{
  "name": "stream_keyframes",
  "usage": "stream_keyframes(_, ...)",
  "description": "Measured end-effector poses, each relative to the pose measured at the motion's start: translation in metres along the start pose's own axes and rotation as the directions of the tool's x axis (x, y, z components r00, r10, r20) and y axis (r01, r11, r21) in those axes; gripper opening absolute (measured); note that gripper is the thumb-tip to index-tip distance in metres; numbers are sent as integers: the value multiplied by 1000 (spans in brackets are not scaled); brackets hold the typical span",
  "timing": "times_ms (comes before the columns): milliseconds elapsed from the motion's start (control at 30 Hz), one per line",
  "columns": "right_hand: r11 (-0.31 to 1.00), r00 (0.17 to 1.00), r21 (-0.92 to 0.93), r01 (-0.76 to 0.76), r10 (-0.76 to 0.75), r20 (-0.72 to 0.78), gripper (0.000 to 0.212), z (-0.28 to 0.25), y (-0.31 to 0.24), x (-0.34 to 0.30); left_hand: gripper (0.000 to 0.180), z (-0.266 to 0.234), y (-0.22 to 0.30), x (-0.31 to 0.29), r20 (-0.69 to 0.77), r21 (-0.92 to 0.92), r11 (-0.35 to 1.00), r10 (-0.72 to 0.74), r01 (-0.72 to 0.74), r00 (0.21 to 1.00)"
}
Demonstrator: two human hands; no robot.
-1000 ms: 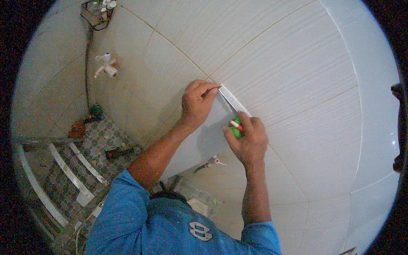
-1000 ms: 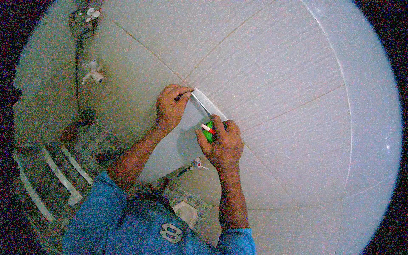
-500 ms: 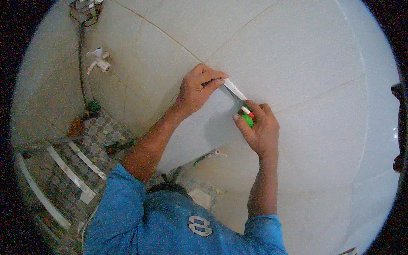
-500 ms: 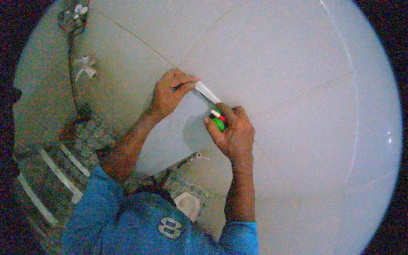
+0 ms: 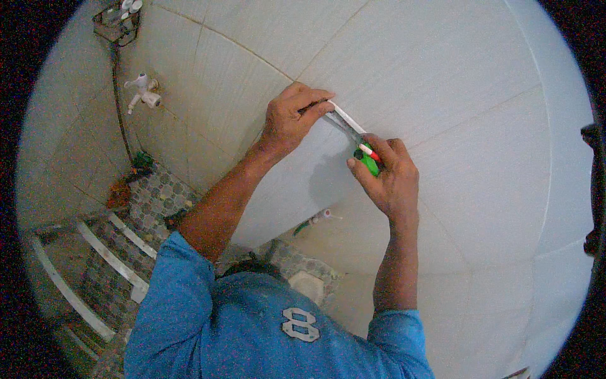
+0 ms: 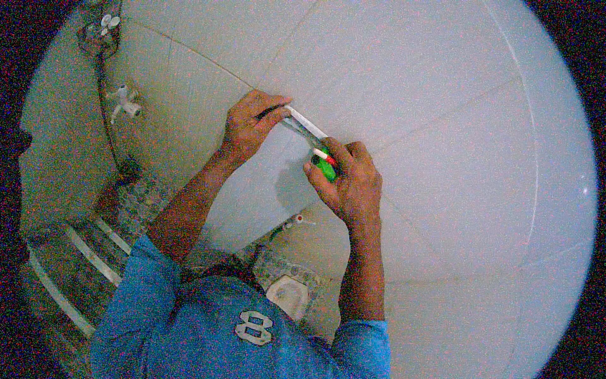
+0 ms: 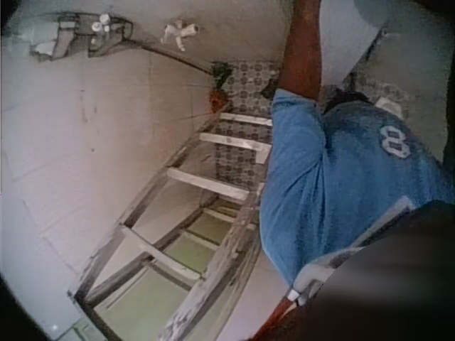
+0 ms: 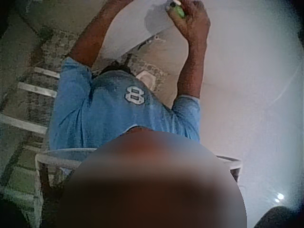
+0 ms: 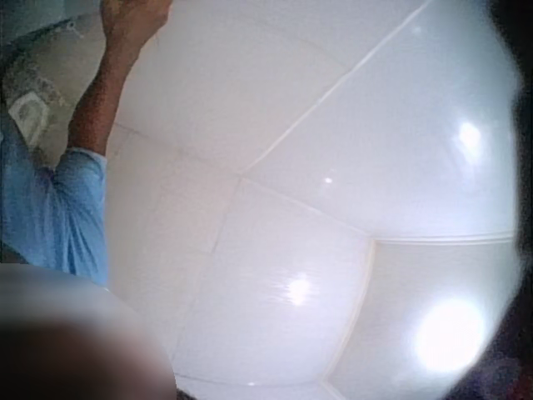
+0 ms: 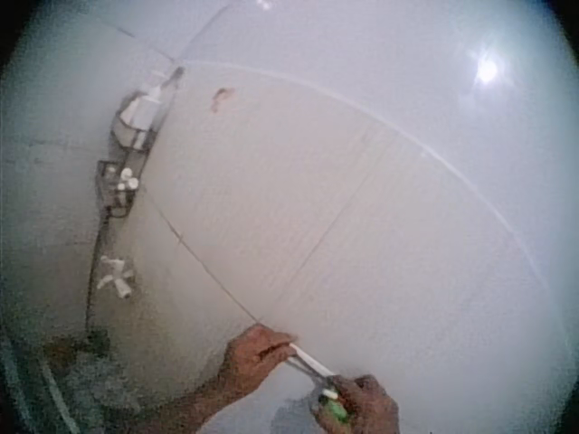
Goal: The person measures a wall section with a tape measure and marks it with a pencil. They then handle a white panel, measure and mark it, and place it against the wall to check fit. The person repeats measuring and marking actions on the panel and wall throughout the clip.
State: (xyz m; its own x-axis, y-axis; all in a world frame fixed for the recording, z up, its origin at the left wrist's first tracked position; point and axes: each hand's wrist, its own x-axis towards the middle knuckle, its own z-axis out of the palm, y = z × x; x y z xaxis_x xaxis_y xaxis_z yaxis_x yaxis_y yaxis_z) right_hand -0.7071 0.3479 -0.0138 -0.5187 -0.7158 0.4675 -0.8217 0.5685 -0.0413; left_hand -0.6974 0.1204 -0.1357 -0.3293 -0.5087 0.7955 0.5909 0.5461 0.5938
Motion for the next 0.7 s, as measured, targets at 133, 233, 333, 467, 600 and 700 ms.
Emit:
stream_keyframes(133,998,1000,-57,4,-2,28,53,-10,-5,14,25,-6,0,10,39,0,1000,-16,16,999)
stream_keyframes(233,999,999,-43,12,-11,31,54,-16,-14,25,29,-16,5,21,-46,-75,996,-58,55,997)
stream_keyframes(333,998,1000,-64,25,-24,16,54,-15,-19,32,32,-18,9,27,-14,-28,999,-38,37,999)
stream_keyframes(467,995,999,-97,29,-30,-12,55,-9,-21,33,31,-14,8,30,-14,-57,997,-49,48,999)
stream_keyframes(600,991,995,-118,61,-69,-71,61,2,-21,30,29,-16,0,34,5,-8,999,47,-47,999)
stream_keyframes(700,983,990,-162,82,-100,-103,69,11,-22,28,29,-21,-3,37,29,20,997,68,-69,997)
